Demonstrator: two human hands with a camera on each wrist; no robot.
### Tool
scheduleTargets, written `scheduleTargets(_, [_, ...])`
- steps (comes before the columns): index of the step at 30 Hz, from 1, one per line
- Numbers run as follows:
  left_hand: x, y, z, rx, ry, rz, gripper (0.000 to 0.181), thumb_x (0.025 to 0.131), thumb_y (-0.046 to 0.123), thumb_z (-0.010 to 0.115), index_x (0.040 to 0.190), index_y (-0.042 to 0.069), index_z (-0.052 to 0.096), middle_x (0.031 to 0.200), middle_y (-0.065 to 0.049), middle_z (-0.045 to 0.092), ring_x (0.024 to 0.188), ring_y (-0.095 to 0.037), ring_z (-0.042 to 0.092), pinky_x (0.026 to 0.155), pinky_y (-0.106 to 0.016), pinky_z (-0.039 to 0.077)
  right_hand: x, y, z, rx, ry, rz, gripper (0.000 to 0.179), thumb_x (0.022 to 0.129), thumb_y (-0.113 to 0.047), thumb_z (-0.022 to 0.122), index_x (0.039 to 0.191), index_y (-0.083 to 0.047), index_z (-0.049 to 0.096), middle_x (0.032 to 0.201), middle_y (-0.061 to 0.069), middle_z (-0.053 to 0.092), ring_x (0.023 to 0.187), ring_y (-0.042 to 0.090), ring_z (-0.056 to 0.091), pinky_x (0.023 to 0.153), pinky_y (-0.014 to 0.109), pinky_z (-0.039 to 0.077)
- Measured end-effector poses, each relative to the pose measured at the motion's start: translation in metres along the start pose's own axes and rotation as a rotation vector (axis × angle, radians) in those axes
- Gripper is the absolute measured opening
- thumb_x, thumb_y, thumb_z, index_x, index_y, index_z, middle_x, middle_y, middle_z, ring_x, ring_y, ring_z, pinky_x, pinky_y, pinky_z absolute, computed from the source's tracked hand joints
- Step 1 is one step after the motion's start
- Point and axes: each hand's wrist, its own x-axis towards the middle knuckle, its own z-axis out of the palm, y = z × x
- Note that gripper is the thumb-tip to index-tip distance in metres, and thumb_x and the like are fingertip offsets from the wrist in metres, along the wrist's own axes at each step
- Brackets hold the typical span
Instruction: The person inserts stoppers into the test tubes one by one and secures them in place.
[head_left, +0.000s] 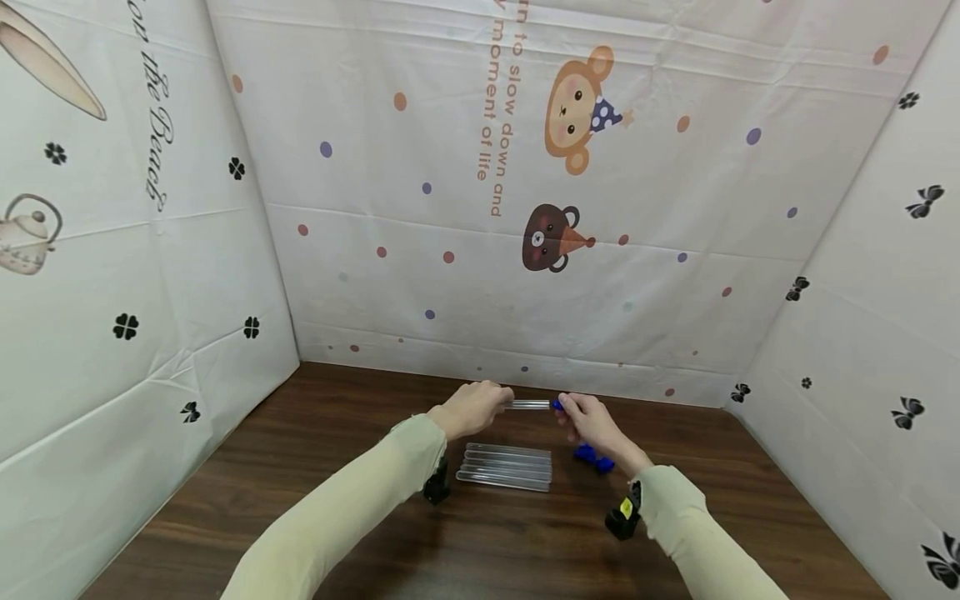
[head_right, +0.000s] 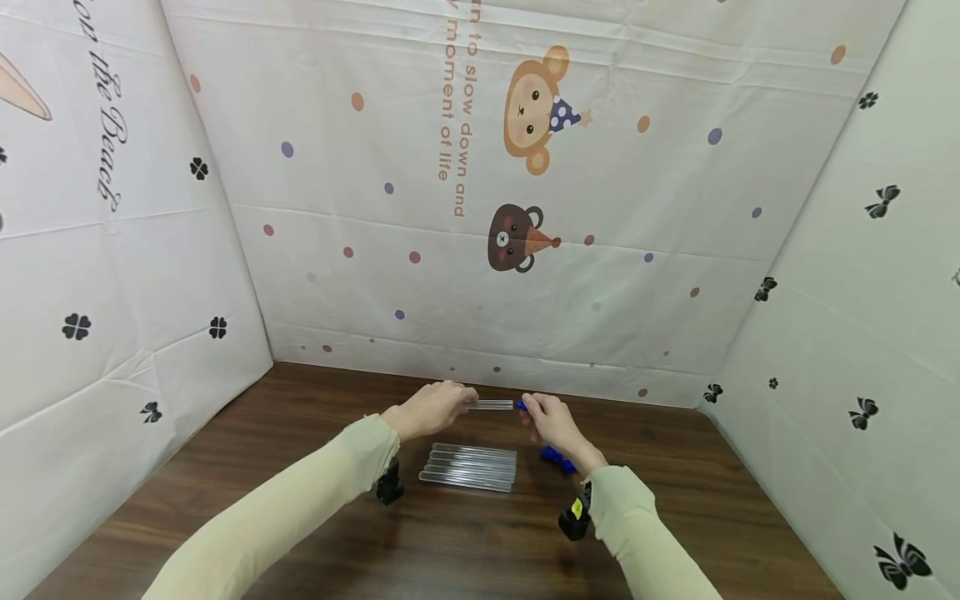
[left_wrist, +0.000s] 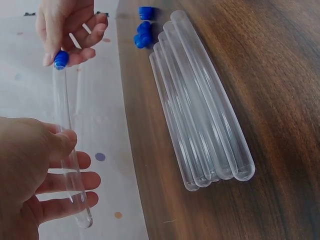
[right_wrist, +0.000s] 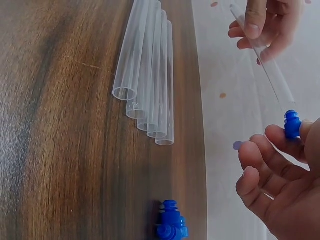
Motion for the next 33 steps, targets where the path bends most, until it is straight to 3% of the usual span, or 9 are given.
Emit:
scheduleTargets(6, [0.004, 0.001, 0.003, -0.002, -0.003, 0.003, 0.024, 0.098, 0.012, 0.055, 0.12, 0.016, 0.064, 0.108, 0.001, 0.071, 0.094, -0.013, 0.068, 0.078, -0.026, 0.055, 0.001, 0.0, 0.003, -0.008, 0.002, -0.008, 0.044, 0.105, -0.031, 0.039, 0.09, 0.005, 0.06, 0.088, 0.025, 0.063, 0.052, 0.018, 0.056, 0.046, 0.032, 0.047])
scheduleTargets(15, [0.007, 0.007, 0.002, 0.009, -0.033, -0.017, 0.022, 0.099, 0.014, 0.054, 0.119, 0.017, 0.064, 0.107, 0.002, 0.07, 0.092, -0.011, 0.067, 0.077, -0.025, 0.055, 0.0, -0.002, 0.005, -0.061, 0.021, -0.027, 0.044, 0.105, -0.032, 0.039, 0.085, 0.001, 0.059, 0.076, 0.007, 0.061, 0.053, 0.02, 0.057, 0.046, 0.029, 0.045])
scheduleTargets(24, [0.006, 0.01, 0.0, -0.003, -0.079, -0.025, 0.016, 0.098, 0.015, 0.055, 0.113, 0.015, 0.062, 0.102, 0.0, 0.066, 0.089, -0.012, 0.064, 0.071, -0.025, 0.053, -0.001, -0.003, 0.009, -0.091, 0.012, -0.06, 0.038, 0.105, -0.025, 0.04, 0.082, 0.0, 0.057, 0.062, 0.018, 0.056, 0.049, 0.02, 0.052, 0.043, 0.027, 0.042])
scheduleTargets(29, [0.005, 0.01, 0.001, -0.036, -0.121, -0.031, 0.029, 0.094, 0.003, 0.058, 0.12, 0.015, 0.058, 0.112, -0.001, 0.068, 0.099, -0.01, 0.066, 0.077, -0.024, 0.054, -0.003, 0.0, 0.01, -0.092, 0.025, -0.06, 0.038, 0.104, -0.029, 0.043, 0.078, -0.005, 0.058, 0.06, 0.013, 0.056, 0.05, 0.027, 0.055, 0.045, 0.027, 0.043])
scheduleTargets(33, [0.004, 0.009, 0.001, -0.074, -0.147, -0.038, 0.035, 0.093, -0.001, 0.057, 0.124, 0.014, 0.055, 0.119, -0.003, 0.067, 0.105, -0.011, 0.066, 0.082, -0.024, 0.055, -0.004, 0.002, 0.012, -0.077, 0.037, -0.074, 0.037, 0.103, -0.032, 0.043, 0.081, -0.005, 0.058, 0.067, 0.008, 0.056, 0.052, 0.027, 0.056, 0.046, 0.028, 0.044])
